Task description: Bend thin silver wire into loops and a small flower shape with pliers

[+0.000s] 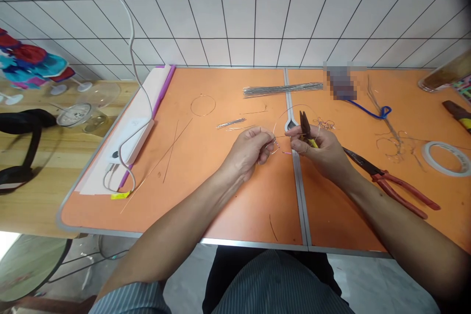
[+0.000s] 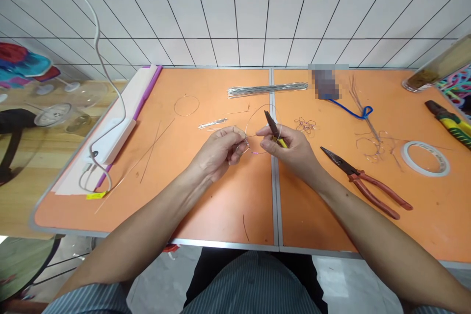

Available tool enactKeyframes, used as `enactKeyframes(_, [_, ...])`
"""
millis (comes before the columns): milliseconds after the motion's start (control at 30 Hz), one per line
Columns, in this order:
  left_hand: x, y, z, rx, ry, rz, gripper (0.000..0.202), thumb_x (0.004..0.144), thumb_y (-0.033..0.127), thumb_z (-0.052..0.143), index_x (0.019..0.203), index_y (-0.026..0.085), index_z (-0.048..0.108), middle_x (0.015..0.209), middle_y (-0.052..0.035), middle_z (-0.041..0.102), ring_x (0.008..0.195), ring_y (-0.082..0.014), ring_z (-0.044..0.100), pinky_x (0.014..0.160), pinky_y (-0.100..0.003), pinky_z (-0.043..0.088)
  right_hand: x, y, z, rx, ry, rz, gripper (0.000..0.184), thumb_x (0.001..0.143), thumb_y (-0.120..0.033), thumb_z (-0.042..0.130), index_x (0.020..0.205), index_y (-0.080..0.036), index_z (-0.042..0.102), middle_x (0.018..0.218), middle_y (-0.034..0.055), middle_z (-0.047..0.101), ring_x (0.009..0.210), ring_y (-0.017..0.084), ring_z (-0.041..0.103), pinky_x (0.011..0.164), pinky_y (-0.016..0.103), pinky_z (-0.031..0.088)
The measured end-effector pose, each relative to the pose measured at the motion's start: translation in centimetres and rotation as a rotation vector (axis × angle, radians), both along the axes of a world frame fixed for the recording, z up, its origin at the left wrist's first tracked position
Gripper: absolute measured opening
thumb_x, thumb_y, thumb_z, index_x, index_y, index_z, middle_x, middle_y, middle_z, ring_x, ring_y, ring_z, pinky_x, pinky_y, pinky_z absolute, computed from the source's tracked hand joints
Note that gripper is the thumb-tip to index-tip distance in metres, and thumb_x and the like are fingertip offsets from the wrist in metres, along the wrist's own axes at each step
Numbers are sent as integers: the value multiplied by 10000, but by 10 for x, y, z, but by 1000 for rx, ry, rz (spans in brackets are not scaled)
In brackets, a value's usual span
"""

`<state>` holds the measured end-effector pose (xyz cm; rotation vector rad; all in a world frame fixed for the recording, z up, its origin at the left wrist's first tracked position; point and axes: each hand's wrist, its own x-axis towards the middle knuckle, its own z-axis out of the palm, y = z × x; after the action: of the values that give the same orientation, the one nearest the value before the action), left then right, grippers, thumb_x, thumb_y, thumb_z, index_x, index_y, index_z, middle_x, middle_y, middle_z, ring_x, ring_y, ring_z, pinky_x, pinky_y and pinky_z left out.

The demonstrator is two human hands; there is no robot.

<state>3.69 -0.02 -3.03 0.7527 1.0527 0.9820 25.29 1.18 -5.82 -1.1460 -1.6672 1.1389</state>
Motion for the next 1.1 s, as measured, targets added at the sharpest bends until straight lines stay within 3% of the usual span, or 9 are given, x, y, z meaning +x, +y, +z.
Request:
enactKeyframes(100, [5, -2, -5, -7, 20, -24, 102, 800, 171, 648, 703, 167, 618, 622, 6, 611, 417, -48, 428, 423, -202, 252, -5, -3, 1, -76, 141, 97, 355, 877, -522, 904, 1122, -280, 821, 830, -6, 624, 732, 170, 566, 694, 333, 457])
enactKeyframes(200, [8, -5, -9, -13, 18, -52, 113, 828, 176, 663, 720, 159, 635, 630, -1, 633, 412, -48, 437, 423, -203, 264, -8, -5, 0, -86, 190, 160, 264, 897, -498, 897, 1016, -281, 804, 785, -19, 615, 709, 162, 565, 695, 330, 469])
enactKeyframes(300, [9, -5, -10, -8, -14, -85, 137, 870, 209, 686, 750, 152, 655, 652, -9, 658, 409, -49, 448, 422, -203, 272, -9, -6, -2, -72, 181, 127, 261, 935, -514, 860, 923, -266, 781, 814, -1, 664, 759, 178, 601, 745, 341, 505])
enactKeyframes(567, [5, -4, -7, -9, -78, -98, 165, 950, 235, 684, 809, 148, 680, 660, -12, 669, 409, -54, 468, 434, -201, 293, -5, -4, -10, -187, 330, 61, 274, 930, -530, 863, 1021, -279, 803, 952, 30, 738, 845, 189, 629, 744, 328, 519])
enactKeyframes(1100, [3, -4, -9, 13, -132, -111, 181, 888, 287, 787, 813, 161, 682, 637, 15, 597, 475, -65, 473, 446, -190, 289, -9, -3, -3, -253, 419, 21, 337, 840, -539, 934, 970, -261, 795, 875, 22, 716, 721, 156, 530, 705, 333, 469])
